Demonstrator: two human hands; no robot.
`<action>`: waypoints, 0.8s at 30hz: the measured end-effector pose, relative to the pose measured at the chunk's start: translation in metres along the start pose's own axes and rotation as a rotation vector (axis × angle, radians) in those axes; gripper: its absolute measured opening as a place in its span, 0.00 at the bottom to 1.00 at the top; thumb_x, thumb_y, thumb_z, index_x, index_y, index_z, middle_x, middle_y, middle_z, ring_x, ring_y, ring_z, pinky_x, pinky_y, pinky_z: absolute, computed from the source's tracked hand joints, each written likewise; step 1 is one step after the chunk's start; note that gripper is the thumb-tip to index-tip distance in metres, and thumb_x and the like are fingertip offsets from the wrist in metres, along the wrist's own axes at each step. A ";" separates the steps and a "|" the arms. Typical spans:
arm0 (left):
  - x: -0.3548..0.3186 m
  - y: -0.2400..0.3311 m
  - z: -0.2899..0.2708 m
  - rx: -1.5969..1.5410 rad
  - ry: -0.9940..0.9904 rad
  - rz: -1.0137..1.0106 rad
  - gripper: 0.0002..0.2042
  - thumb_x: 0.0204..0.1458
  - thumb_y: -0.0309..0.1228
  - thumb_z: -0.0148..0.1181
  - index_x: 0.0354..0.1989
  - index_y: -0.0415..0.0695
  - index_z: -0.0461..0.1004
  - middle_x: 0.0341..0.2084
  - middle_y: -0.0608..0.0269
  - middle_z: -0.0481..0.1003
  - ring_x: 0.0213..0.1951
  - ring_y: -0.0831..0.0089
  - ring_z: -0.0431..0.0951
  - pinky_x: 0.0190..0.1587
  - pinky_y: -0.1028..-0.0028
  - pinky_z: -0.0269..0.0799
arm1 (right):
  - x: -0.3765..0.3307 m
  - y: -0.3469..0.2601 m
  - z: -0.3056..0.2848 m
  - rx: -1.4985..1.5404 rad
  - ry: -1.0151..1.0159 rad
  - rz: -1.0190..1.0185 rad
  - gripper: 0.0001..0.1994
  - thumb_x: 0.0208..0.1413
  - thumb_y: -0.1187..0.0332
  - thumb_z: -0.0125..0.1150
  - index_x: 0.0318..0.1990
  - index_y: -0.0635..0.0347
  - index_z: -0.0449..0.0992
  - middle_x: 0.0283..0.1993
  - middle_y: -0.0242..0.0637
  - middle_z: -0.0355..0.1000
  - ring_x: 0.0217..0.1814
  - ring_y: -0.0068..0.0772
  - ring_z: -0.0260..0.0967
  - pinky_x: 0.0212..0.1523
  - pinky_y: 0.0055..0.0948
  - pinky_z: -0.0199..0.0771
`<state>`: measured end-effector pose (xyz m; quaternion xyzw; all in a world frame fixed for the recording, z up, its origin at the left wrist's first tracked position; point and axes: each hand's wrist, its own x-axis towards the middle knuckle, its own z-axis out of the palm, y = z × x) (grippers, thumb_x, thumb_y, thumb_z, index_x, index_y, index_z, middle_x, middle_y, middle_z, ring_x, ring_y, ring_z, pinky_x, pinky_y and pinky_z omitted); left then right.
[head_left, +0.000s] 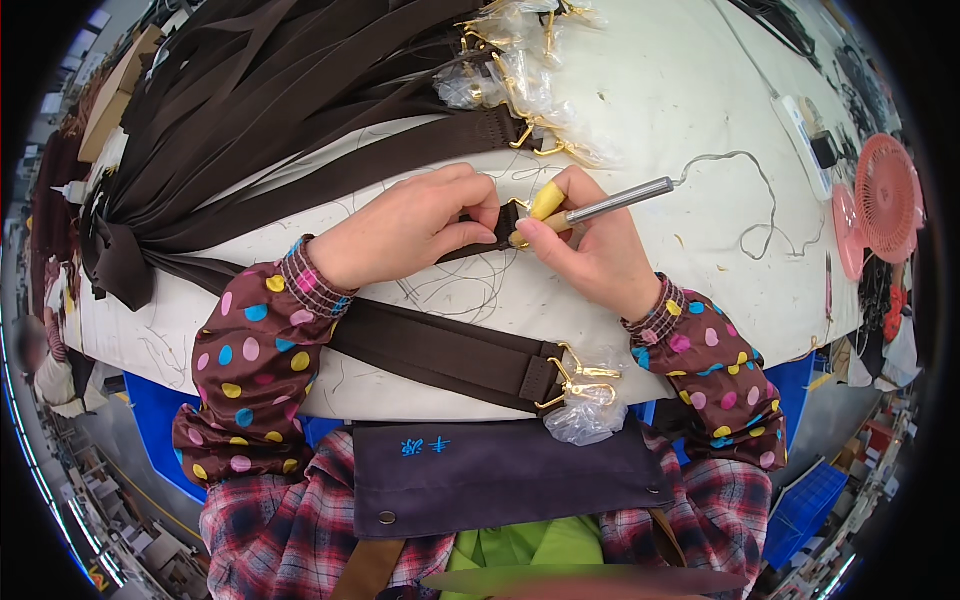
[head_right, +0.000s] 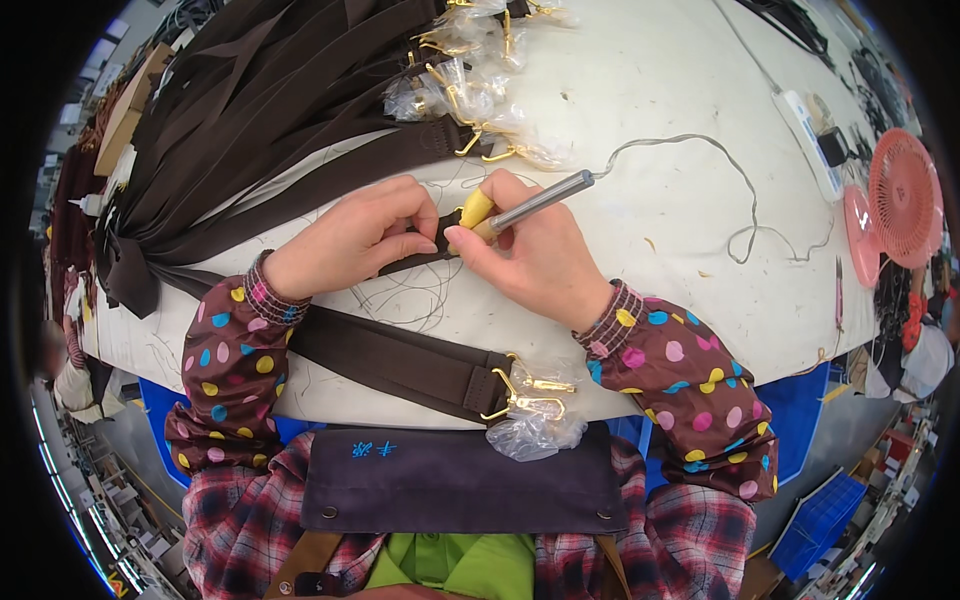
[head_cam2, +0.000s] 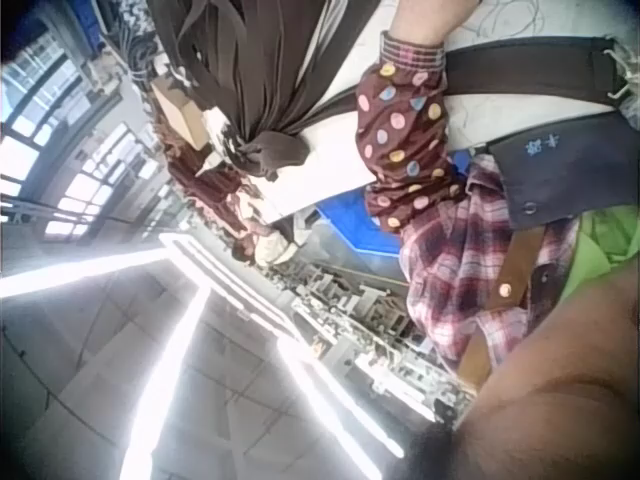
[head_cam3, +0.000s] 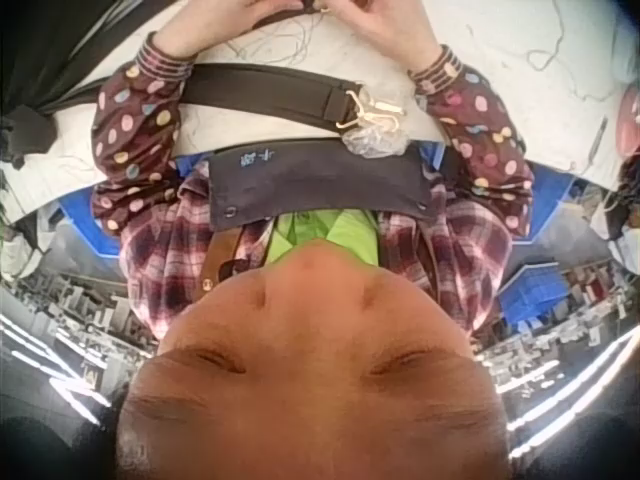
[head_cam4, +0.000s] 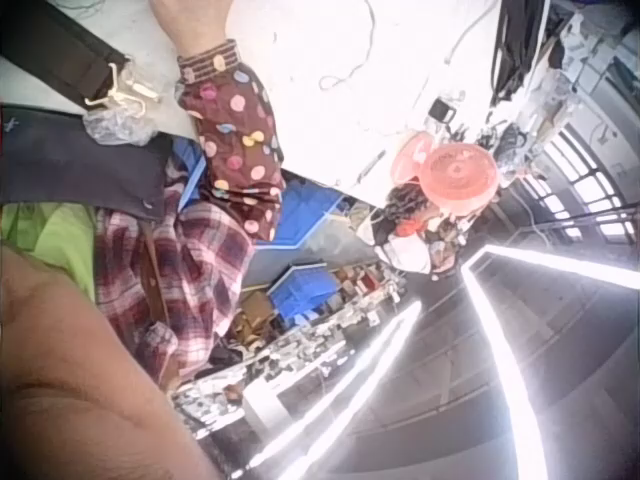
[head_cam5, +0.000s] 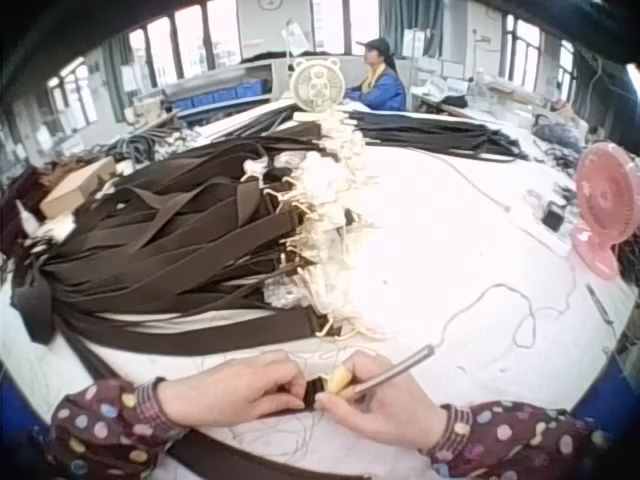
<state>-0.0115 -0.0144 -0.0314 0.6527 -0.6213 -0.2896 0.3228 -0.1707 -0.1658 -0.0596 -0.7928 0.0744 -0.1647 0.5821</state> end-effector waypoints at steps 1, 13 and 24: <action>0.000 0.000 0.000 -0.001 -0.001 0.000 0.06 0.51 0.23 0.60 0.33 0.41 0.68 0.31 0.62 0.65 0.26 0.75 0.65 0.30 0.76 0.64 | 0.000 0.000 0.000 0.000 0.000 0.000 0.12 0.50 0.69 0.65 0.32 0.61 0.65 0.23 0.30 0.66 0.22 0.18 0.57 0.22 0.20 0.59; 0.001 0.000 0.002 -0.065 0.049 -0.052 0.05 0.56 0.25 0.55 0.34 0.42 0.65 0.26 0.68 0.65 0.22 0.84 0.66 0.19 0.82 0.64 | 0.000 0.000 -0.001 -0.058 -0.015 -0.007 0.12 0.51 0.69 0.64 0.32 0.61 0.65 0.23 0.30 0.66 0.22 0.17 0.58 0.22 0.20 0.59; 0.005 0.012 0.004 -0.282 0.095 -0.360 0.05 0.60 0.29 0.52 0.36 0.43 0.62 0.19 0.71 0.66 0.19 0.86 0.66 0.16 0.84 0.63 | 0.003 -0.007 -0.002 0.010 0.102 0.032 0.11 0.53 0.72 0.63 0.35 0.62 0.65 0.24 0.27 0.66 0.22 0.11 0.60 0.21 0.16 0.59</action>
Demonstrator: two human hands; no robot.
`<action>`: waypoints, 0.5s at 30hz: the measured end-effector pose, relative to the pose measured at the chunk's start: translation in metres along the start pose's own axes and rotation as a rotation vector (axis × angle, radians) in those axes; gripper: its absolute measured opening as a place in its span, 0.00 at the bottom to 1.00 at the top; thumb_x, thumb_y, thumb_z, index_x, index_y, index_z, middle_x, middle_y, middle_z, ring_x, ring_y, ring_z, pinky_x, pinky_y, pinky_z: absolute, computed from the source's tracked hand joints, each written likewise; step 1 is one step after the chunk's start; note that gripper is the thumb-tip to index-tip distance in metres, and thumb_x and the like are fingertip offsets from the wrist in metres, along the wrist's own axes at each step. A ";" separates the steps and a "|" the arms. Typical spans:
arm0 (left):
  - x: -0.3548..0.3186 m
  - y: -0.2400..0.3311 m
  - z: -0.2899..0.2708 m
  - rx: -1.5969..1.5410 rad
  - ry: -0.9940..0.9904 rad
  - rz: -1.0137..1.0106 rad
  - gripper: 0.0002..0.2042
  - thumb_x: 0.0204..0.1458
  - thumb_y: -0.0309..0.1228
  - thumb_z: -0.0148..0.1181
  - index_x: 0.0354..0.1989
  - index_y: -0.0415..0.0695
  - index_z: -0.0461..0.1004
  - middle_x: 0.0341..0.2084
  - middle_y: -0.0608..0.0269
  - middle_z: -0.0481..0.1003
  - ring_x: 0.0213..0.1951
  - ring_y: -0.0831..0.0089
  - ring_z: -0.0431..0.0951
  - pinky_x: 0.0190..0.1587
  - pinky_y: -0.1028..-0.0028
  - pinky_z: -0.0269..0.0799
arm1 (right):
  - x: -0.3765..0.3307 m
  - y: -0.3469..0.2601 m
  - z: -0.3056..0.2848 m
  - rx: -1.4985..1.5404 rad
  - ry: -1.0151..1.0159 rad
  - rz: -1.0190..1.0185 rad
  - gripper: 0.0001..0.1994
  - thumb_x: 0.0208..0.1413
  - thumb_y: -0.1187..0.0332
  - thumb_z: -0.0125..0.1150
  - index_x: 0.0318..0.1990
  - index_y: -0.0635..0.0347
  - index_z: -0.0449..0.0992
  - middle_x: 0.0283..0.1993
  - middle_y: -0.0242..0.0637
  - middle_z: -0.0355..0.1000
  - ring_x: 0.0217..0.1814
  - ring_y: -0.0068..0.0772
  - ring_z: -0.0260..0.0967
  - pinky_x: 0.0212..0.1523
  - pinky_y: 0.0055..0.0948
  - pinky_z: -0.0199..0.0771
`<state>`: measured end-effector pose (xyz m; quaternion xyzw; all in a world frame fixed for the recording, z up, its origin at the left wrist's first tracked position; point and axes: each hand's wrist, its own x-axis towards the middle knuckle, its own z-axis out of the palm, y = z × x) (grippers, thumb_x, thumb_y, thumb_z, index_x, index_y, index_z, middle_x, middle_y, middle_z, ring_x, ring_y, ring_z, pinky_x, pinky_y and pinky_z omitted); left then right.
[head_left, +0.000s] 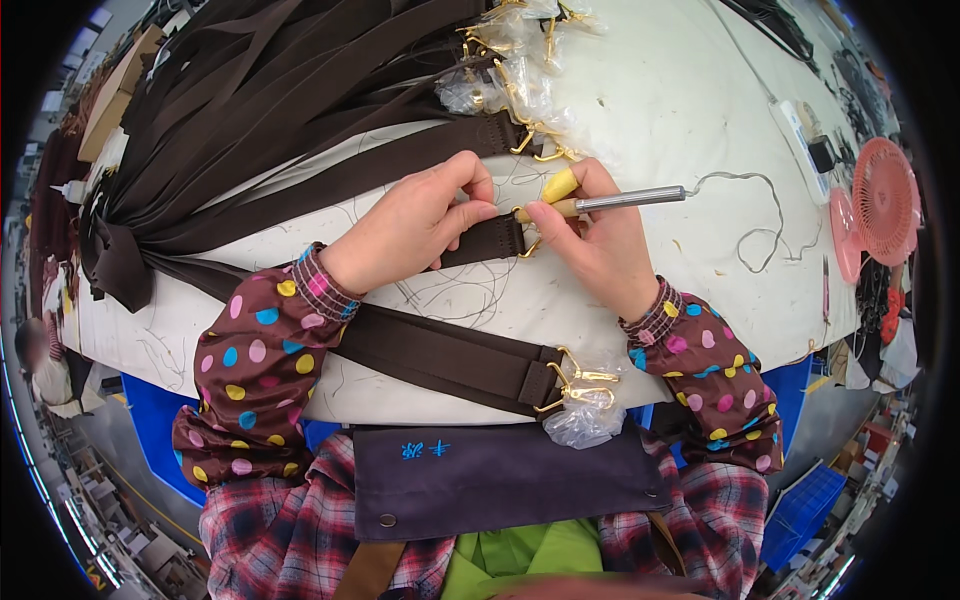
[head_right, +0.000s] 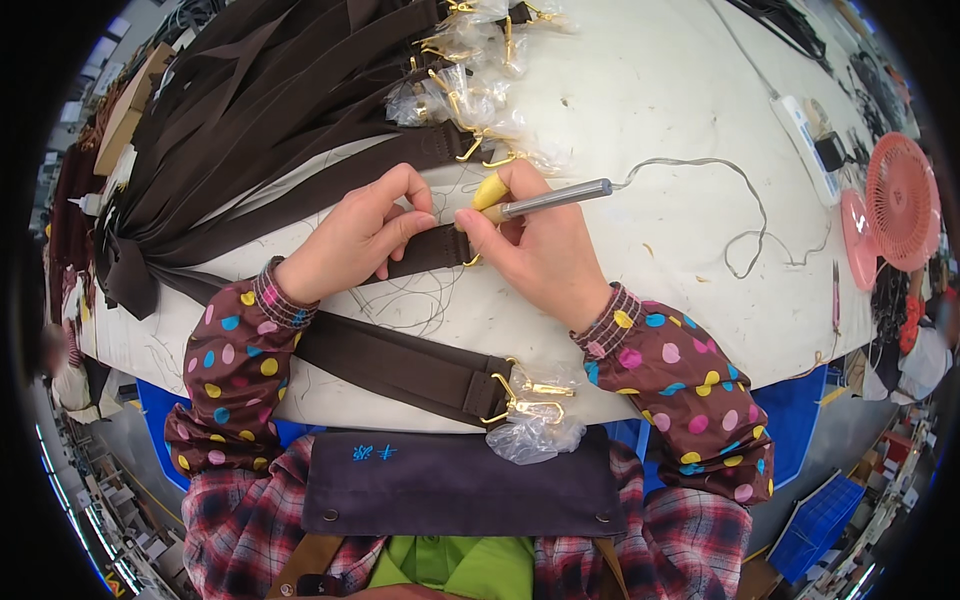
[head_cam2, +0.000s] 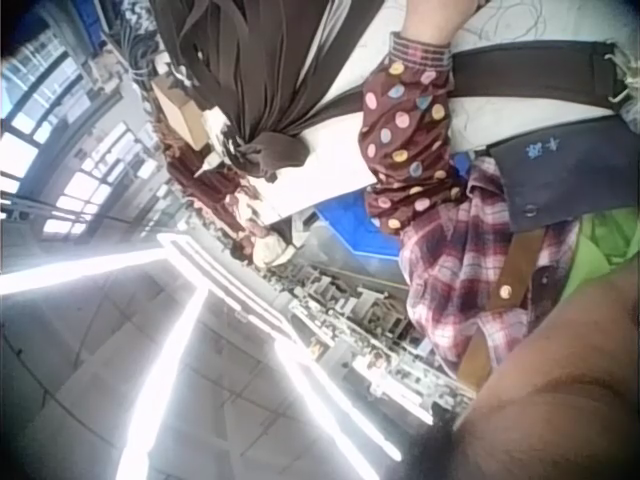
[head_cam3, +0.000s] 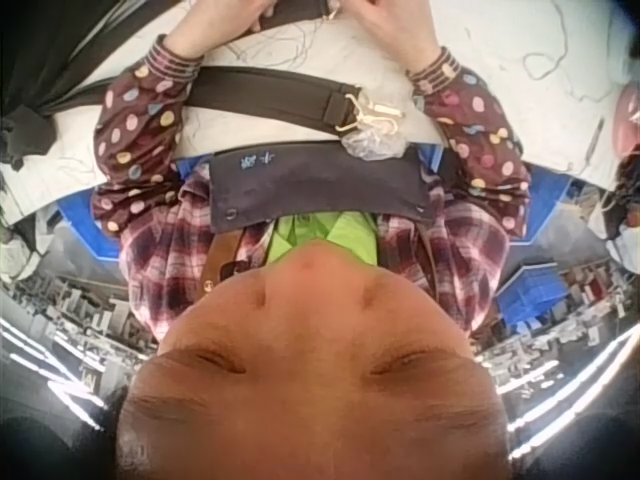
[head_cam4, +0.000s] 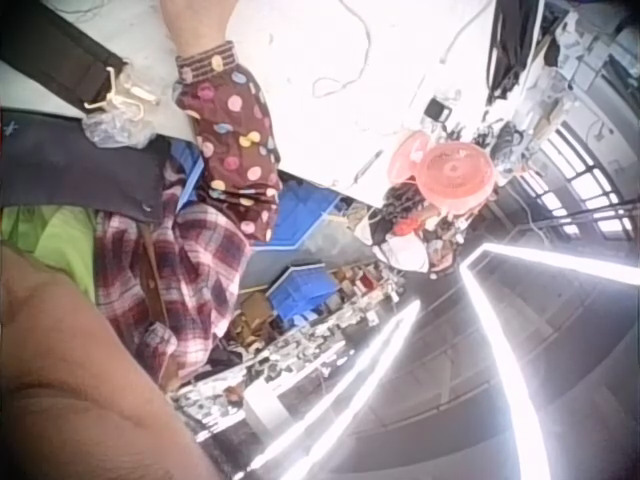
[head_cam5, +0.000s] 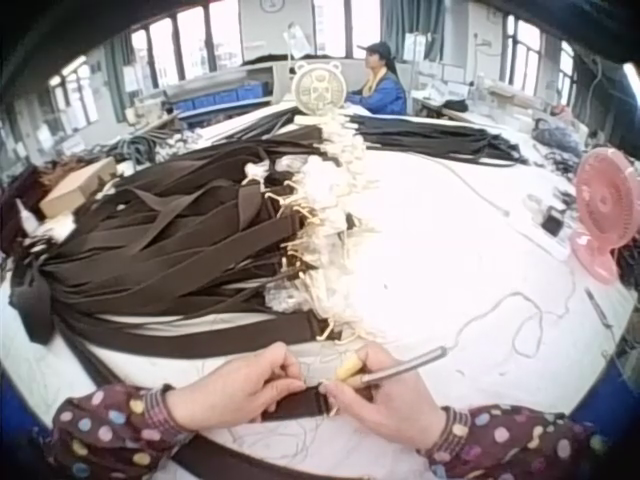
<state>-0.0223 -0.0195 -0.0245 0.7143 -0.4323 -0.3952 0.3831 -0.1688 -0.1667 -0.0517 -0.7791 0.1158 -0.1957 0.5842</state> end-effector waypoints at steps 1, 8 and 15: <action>0.000 -0.001 0.000 0.000 0.004 0.002 0.05 0.60 0.29 0.52 0.36 0.43 0.62 0.19 0.71 0.66 0.19 0.87 0.66 0.16 0.84 0.63 | 0.000 0.001 0.000 0.000 0.001 0.000 0.11 0.53 0.72 0.63 0.35 0.62 0.65 0.24 0.27 0.66 0.22 0.11 0.60 0.21 0.16 0.59; 0.000 0.000 0.000 -0.002 0.005 -0.008 0.05 0.59 0.29 0.52 0.36 0.43 0.63 0.18 0.71 0.65 0.19 0.87 0.66 0.16 0.84 0.63 | 0.001 0.006 0.001 -0.031 -0.008 -0.011 0.11 0.53 0.71 0.64 0.34 0.61 0.65 0.24 0.27 0.65 0.20 0.12 0.57 0.20 0.17 0.57; 0.001 0.002 0.000 -0.016 0.004 -0.008 0.06 0.59 0.29 0.53 0.36 0.43 0.63 0.20 0.71 0.66 0.20 0.86 0.66 0.18 0.84 0.63 | 0.001 0.005 0.000 -0.056 -0.002 -0.006 0.11 0.53 0.70 0.64 0.34 0.61 0.65 0.23 0.27 0.65 0.20 0.12 0.57 0.20 0.17 0.57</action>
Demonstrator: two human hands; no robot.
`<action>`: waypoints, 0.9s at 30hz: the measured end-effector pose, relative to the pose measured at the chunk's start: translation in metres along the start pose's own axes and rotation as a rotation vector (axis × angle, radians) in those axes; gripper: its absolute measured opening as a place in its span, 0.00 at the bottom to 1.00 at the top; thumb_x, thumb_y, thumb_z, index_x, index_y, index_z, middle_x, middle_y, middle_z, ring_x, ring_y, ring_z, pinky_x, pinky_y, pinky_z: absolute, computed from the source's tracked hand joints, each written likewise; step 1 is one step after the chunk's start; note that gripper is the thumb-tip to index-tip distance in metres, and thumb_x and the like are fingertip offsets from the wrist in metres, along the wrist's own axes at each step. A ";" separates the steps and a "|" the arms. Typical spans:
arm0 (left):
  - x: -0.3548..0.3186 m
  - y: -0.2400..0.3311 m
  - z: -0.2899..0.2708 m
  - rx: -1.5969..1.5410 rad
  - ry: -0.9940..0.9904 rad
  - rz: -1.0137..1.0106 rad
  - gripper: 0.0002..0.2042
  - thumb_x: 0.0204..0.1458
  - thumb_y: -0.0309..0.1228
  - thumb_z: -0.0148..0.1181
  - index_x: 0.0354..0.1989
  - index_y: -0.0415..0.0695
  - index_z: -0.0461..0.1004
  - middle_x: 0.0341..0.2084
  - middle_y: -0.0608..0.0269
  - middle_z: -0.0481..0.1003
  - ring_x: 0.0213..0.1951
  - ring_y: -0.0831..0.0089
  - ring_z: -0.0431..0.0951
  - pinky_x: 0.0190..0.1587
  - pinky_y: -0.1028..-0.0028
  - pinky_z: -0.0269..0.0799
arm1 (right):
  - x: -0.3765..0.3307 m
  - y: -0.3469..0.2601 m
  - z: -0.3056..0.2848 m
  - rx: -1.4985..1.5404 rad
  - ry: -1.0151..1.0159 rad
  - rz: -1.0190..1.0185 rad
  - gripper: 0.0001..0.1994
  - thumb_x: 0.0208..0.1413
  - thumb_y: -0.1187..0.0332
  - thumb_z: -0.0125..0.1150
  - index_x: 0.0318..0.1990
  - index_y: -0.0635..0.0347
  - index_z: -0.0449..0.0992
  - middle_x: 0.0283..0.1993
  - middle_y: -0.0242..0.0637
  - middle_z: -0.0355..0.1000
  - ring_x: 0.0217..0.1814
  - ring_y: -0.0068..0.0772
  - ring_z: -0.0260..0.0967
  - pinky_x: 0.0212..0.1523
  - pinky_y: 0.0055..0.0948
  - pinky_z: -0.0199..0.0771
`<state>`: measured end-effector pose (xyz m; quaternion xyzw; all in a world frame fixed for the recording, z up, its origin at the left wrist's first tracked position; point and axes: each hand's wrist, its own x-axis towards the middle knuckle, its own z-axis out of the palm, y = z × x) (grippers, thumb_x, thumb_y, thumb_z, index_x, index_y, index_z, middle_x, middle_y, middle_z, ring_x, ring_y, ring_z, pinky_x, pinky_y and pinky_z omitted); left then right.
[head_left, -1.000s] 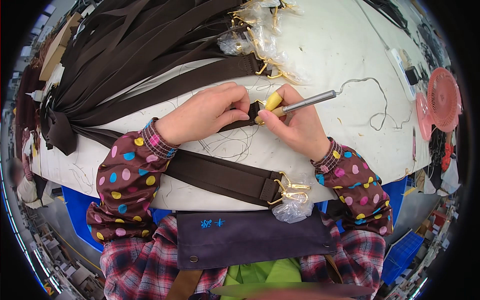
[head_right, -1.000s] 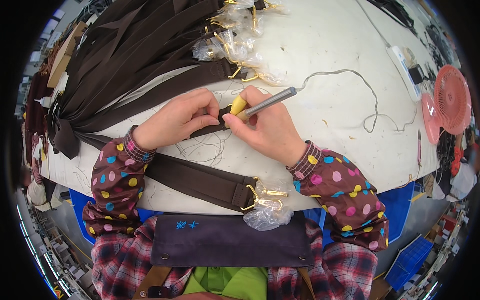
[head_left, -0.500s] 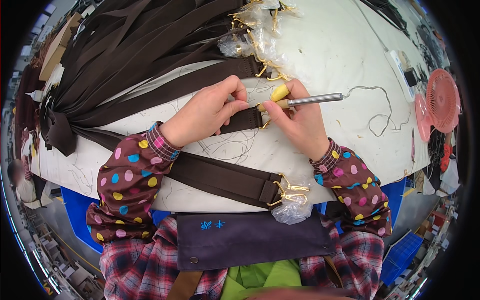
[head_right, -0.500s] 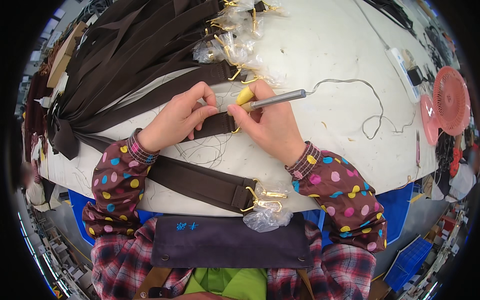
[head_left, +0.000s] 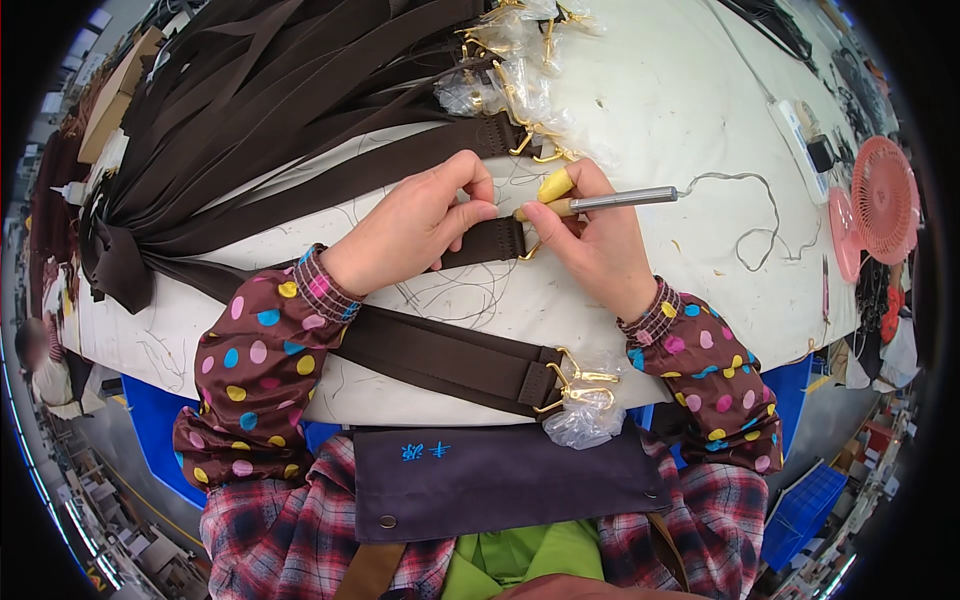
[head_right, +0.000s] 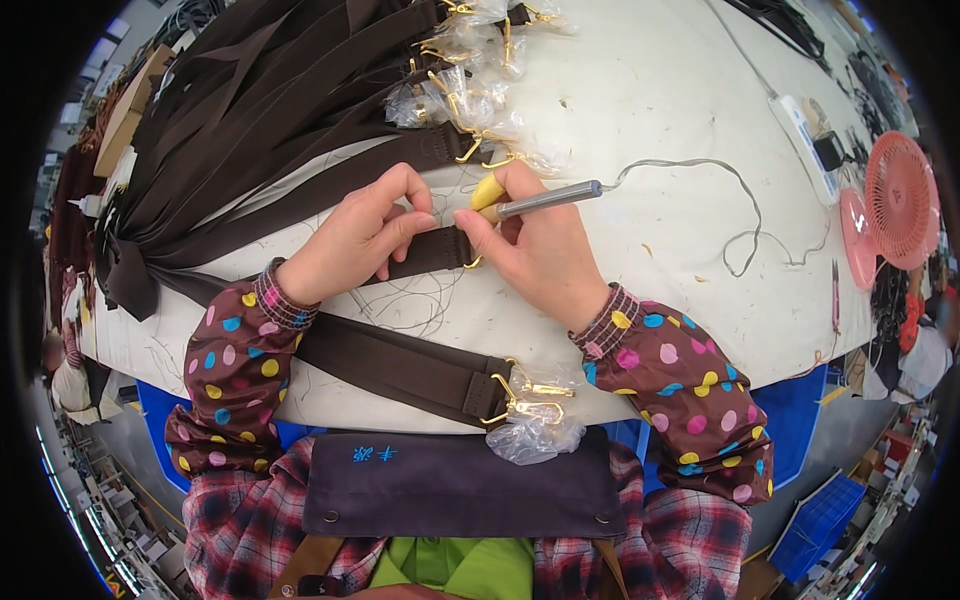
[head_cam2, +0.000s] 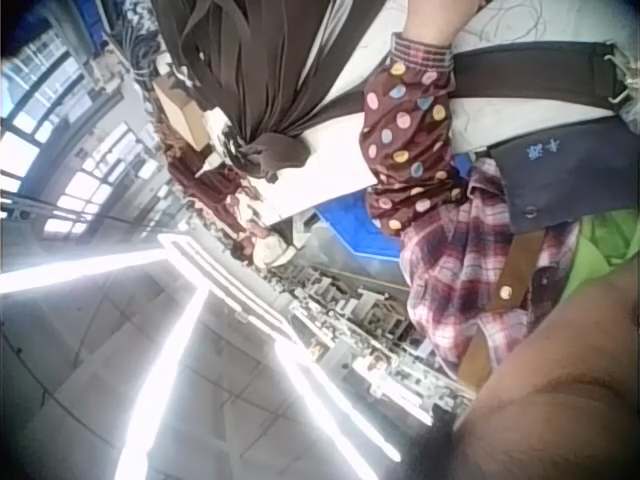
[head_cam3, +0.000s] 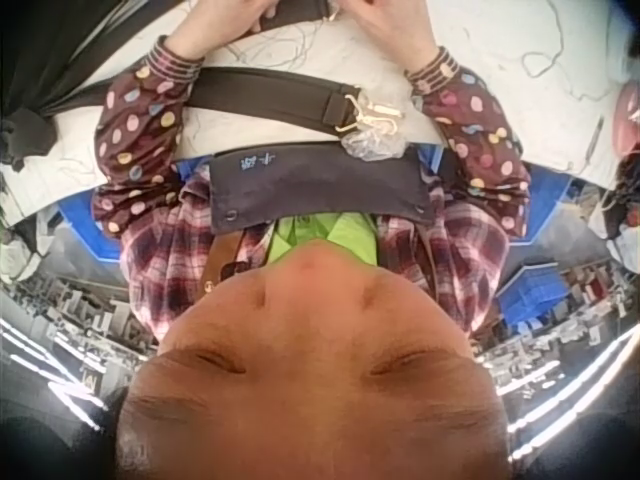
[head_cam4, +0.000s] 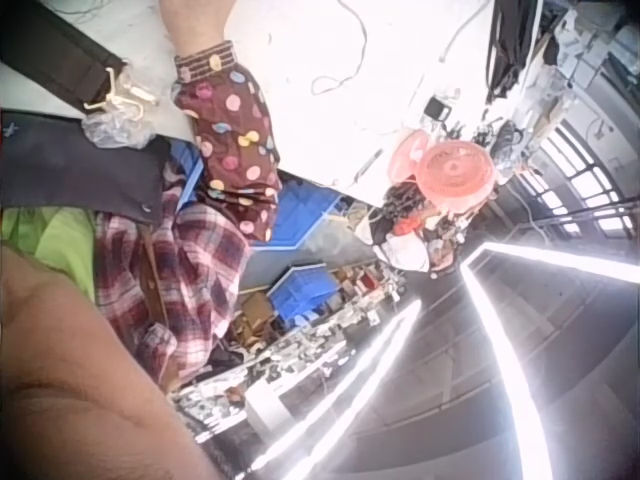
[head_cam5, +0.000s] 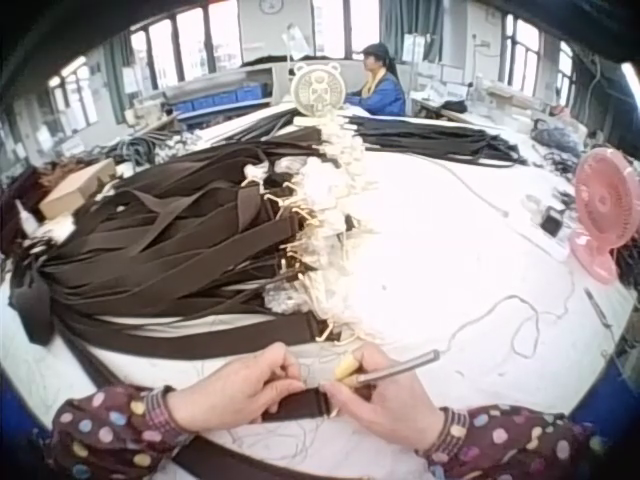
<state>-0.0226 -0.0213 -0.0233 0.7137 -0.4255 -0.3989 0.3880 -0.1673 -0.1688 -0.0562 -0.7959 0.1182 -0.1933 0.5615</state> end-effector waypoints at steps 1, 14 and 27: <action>0.000 0.001 0.000 -0.021 0.001 -0.015 0.07 0.58 0.28 0.54 0.36 0.43 0.63 0.22 0.70 0.66 0.21 0.86 0.67 0.19 0.82 0.64 | 0.000 -0.001 0.000 0.000 0.000 -0.001 0.11 0.53 0.70 0.64 0.34 0.61 0.65 0.23 0.27 0.65 0.20 0.12 0.57 0.20 0.17 0.57; 0.006 -0.016 -0.001 0.368 0.088 0.288 0.07 0.50 0.28 0.62 0.35 0.42 0.71 0.26 0.64 0.68 0.25 0.76 0.68 0.29 0.75 0.66 | -0.004 -0.007 -0.003 0.095 -0.031 0.080 0.08 0.56 0.72 0.61 0.35 0.59 0.65 0.29 0.26 0.70 0.28 0.08 0.61 0.26 0.11 0.57; 0.004 -0.012 -0.002 0.147 0.053 0.114 0.06 0.58 0.31 0.54 0.35 0.44 0.67 0.18 0.73 0.66 0.20 0.88 0.65 0.18 0.84 0.61 | -0.001 -0.002 0.002 -0.011 0.002 -0.030 0.12 0.52 0.69 0.65 0.34 0.60 0.66 0.24 0.27 0.65 0.19 0.11 0.56 0.19 0.16 0.55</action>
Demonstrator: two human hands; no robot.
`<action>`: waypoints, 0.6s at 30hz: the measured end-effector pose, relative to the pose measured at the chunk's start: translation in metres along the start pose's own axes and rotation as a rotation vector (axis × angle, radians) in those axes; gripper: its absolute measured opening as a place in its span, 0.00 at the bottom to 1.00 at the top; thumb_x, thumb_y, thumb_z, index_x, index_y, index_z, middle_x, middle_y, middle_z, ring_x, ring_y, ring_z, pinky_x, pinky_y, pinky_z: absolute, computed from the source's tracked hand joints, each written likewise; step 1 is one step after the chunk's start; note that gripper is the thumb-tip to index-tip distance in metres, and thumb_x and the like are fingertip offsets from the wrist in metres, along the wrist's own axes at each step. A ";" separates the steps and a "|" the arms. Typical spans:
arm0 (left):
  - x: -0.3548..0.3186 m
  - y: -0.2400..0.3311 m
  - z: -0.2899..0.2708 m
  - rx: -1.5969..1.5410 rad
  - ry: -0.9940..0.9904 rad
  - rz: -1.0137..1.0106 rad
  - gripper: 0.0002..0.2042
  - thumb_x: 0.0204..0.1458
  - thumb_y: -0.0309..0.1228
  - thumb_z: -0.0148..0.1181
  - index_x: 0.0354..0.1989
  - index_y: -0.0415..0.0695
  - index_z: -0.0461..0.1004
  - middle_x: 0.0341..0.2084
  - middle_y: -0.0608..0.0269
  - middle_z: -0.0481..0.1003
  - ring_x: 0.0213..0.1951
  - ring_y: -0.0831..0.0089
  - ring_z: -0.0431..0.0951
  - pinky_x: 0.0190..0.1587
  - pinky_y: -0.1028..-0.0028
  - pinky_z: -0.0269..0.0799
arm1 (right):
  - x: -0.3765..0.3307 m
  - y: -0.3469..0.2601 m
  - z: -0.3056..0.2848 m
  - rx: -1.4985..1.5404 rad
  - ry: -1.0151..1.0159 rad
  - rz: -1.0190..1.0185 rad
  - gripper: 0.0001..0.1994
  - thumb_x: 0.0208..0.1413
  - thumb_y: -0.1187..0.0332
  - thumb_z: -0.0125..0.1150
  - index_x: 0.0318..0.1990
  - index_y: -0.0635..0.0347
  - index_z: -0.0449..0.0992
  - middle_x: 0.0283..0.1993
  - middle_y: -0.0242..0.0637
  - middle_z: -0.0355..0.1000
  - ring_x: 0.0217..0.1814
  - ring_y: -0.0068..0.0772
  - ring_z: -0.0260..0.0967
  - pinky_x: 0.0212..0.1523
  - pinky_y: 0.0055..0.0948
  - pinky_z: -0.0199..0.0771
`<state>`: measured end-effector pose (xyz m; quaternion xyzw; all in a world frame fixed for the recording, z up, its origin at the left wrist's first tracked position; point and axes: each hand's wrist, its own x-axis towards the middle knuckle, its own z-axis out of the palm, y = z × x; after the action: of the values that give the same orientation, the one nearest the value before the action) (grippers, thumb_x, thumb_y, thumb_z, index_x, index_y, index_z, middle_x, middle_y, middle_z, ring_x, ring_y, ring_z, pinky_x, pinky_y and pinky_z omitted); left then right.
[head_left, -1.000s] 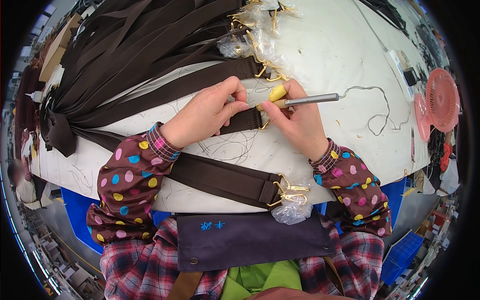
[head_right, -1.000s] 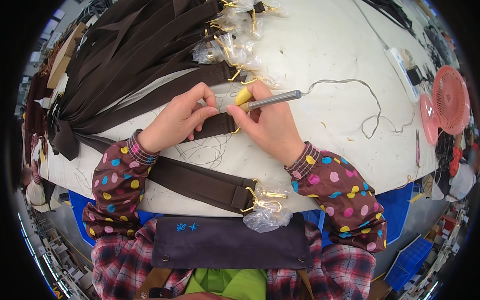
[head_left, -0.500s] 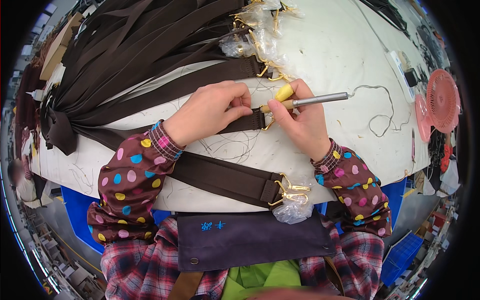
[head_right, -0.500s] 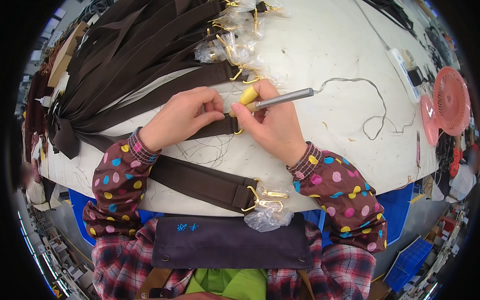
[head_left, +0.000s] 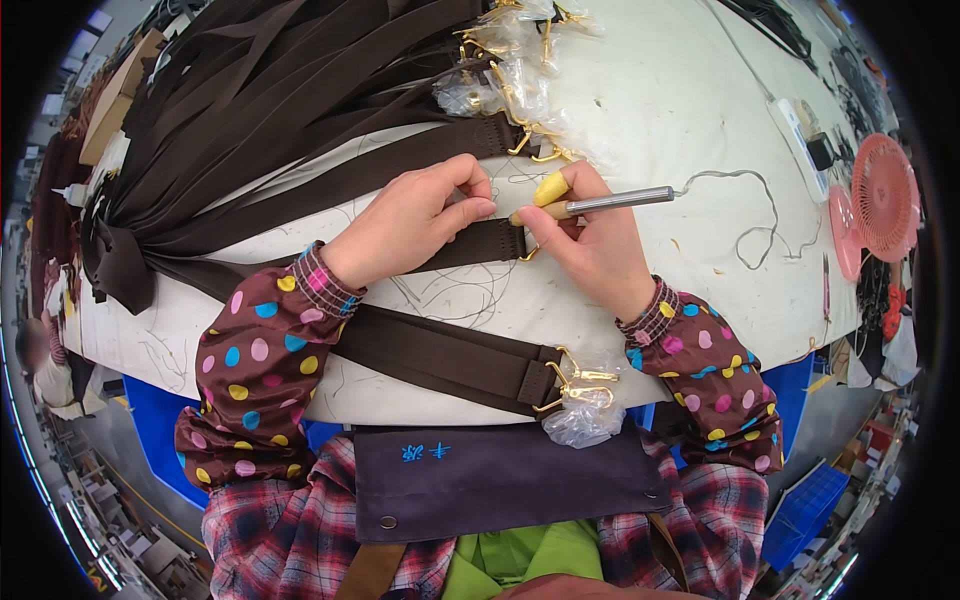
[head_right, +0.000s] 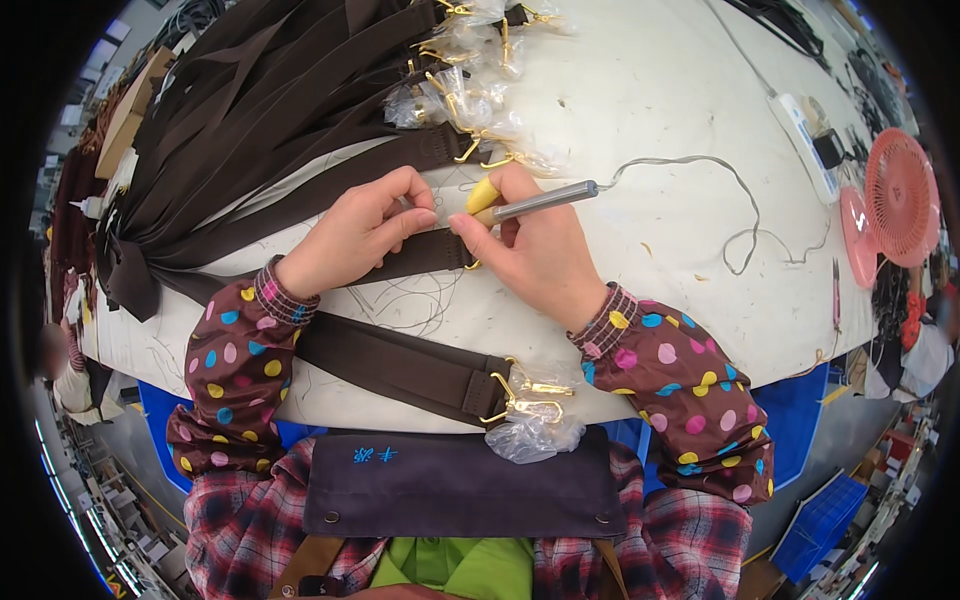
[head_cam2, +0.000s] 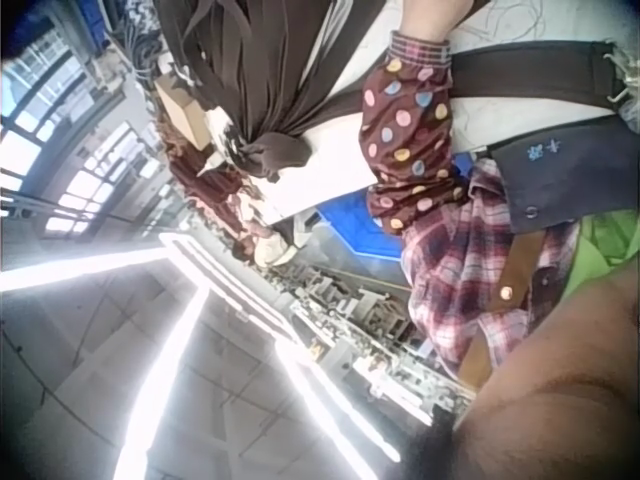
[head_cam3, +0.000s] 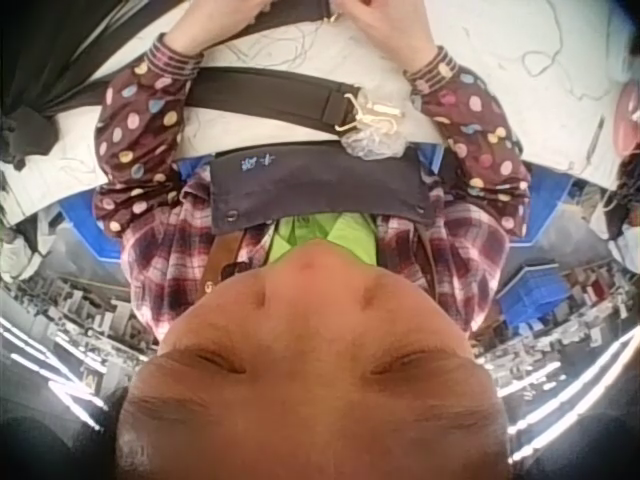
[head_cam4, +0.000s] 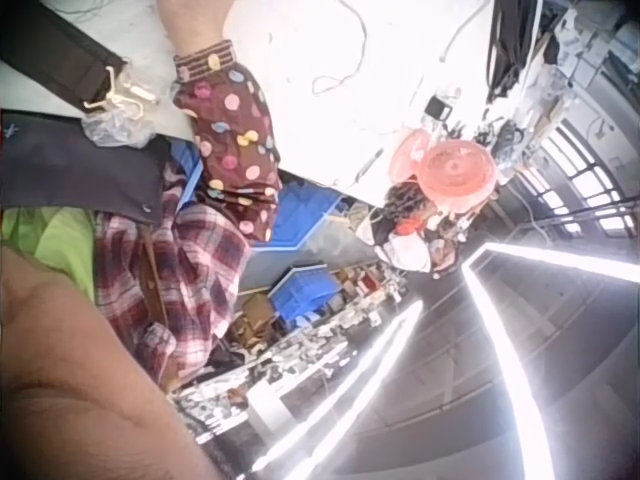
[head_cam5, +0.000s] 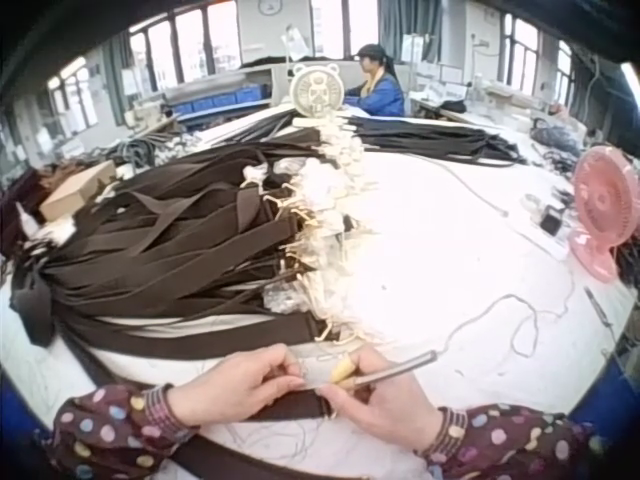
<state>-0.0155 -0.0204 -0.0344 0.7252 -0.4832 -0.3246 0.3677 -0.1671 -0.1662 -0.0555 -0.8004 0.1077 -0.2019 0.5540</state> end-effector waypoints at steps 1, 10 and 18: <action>0.000 0.000 0.001 -0.008 0.002 0.002 0.06 0.58 0.31 0.54 0.35 0.44 0.66 0.18 0.73 0.66 0.20 0.87 0.65 0.19 0.84 0.61 | 0.000 0.000 0.000 0.000 0.001 0.000 0.12 0.52 0.69 0.65 0.34 0.60 0.66 0.24 0.27 0.65 0.19 0.11 0.56 0.19 0.16 0.55; 0.000 0.001 0.001 -0.022 -0.007 -0.001 0.06 0.59 0.32 0.54 0.35 0.44 0.66 0.21 0.73 0.67 0.22 0.87 0.66 0.20 0.84 0.63 | -0.001 -0.001 -0.001 -0.030 -0.016 0.010 0.12 0.52 0.69 0.65 0.34 0.61 0.66 0.23 0.28 0.67 0.18 0.12 0.57 0.18 0.17 0.55; -0.001 0.008 -0.001 -0.112 -0.016 -0.102 0.06 0.59 0.31 0.53 0.35 0.43 0.66 0.23 0.72 0.68 0.23 0.87 0.66 0.20 0.84 0.63 | 0.000 0.000 -0.001 -0.050 -0.009 0.008 0.12 0.51 0.68 0.66 0.34 0.61 0.66 0.23 0.27 0.67 0.19 0.12 0.57 0.19 0.17 0.56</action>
<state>-0.0189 -0.0216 -0.0274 0.7247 -0.4294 -0.3752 0.3869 -0.1675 -0.1668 -0.0552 -0.8144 0.1133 -0.1935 0.5352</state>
